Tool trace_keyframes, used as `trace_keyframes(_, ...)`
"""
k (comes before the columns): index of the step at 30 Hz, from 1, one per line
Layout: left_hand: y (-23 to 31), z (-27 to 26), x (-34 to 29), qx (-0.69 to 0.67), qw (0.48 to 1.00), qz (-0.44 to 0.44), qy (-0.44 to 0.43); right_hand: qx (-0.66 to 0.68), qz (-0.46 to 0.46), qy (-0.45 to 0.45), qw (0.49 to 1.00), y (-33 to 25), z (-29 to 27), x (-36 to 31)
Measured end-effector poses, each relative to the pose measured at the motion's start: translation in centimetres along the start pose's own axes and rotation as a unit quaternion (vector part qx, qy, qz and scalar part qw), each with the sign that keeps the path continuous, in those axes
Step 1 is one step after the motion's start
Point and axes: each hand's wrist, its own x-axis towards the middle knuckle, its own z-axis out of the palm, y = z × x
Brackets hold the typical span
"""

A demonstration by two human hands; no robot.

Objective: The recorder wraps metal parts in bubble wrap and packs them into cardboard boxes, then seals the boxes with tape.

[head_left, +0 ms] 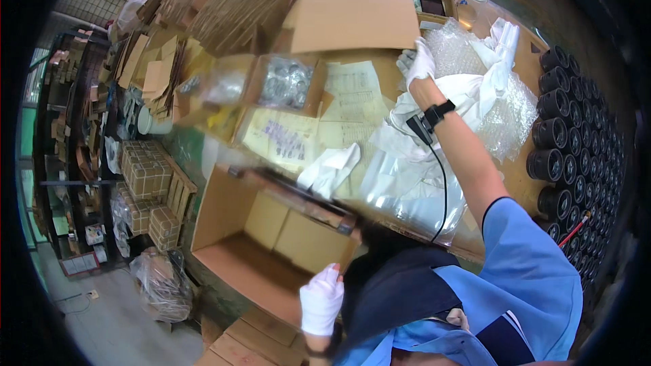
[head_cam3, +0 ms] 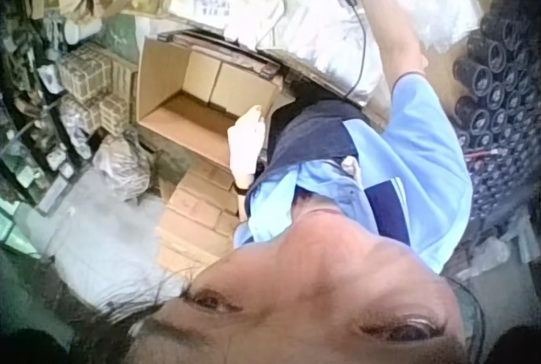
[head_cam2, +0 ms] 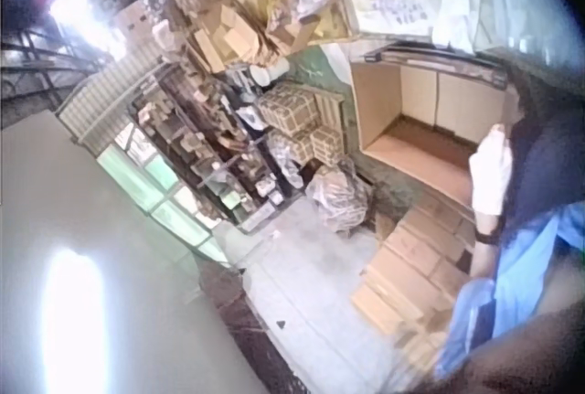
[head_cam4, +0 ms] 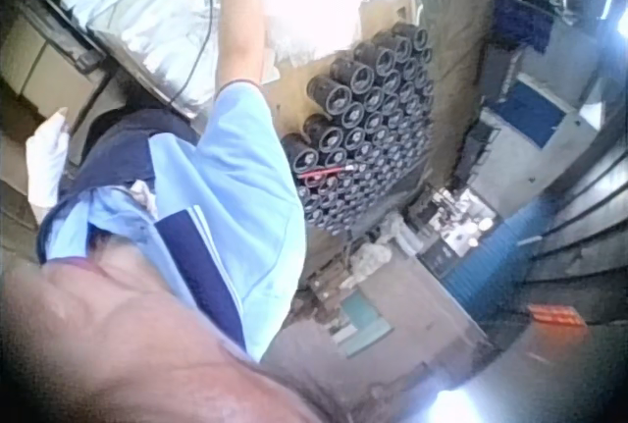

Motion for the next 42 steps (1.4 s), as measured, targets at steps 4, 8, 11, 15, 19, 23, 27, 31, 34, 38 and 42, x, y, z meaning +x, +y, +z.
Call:
trace_keyframes(4,0.5,-0.2,0.3,0.011,1.0,0.017,0.001,0.073,0.124,-0.028,0.989,0.6,2.3,-3.5)
trace_keyframes(8,1.2,-0.6,0.1,0.011,0.999,0.034,0.0,0.097,0.093,-0.176,0.975,3.3,4.3,-0.7)
trace_keyframes(11,0.5,-0.6,-1.8,0.006,1.0,0.014,0.025,0.054,0.084,-0.135,0.986,1.2,4.9,1.1)
trace_keyframes(15,-1.6,-1.2,-5.6,0.027,0.995,-0.079,0.06,0.049,0.092,-0.255,0.961,0.5,4.0,-9.9)
trace_keyframes(19,-5.2,-2.5,-7.5,0.045,0.988,-0.075,0.126,-0.05,0.148,-0.309,0.938,-1.2,2.9,-26.0)
trace_keyframes(23,-8.2,-5.6,-11.7,0.027,0.961,-0.161,0.221,-0.199,0.189,-0.358,0.893,2.1,-0.1,-35.4)
trace_keyframes(27,-13.6,-6.7,-18.4,-0.038,0.93,-0.212,0.298,-0.278,0.215,-0.392,0.85,6.0,-3.8,-41.9)
trace_keyframes(31,-19.9,-5.9,-27.1,-0.08,0.922,-0.245,0.288,-0.183,0.297,-0.338,0.874,10.0,-7.6,-47.0)
trace_keyframes(34,-22.5,-5.2,-33.7,-0.107,0.922,-0.262,0.265,-0.144,0.252,-0.282,0.914,10.6,-11.1,-48.5)
trace_keyframes(38,-27.2,-4.6,-40.5,-0.113,0.919,-0.282,0.252,-0.195,0.183,-0.248,0.931,12.7,-10.9,-49.9)
trace_keyframes(42,-29.7,-4.8,-42.8,-0.069,0.929,-0.26,0.256,-0.228,0.248,-0.24,0.911,16.3,-11.9,-44.2)
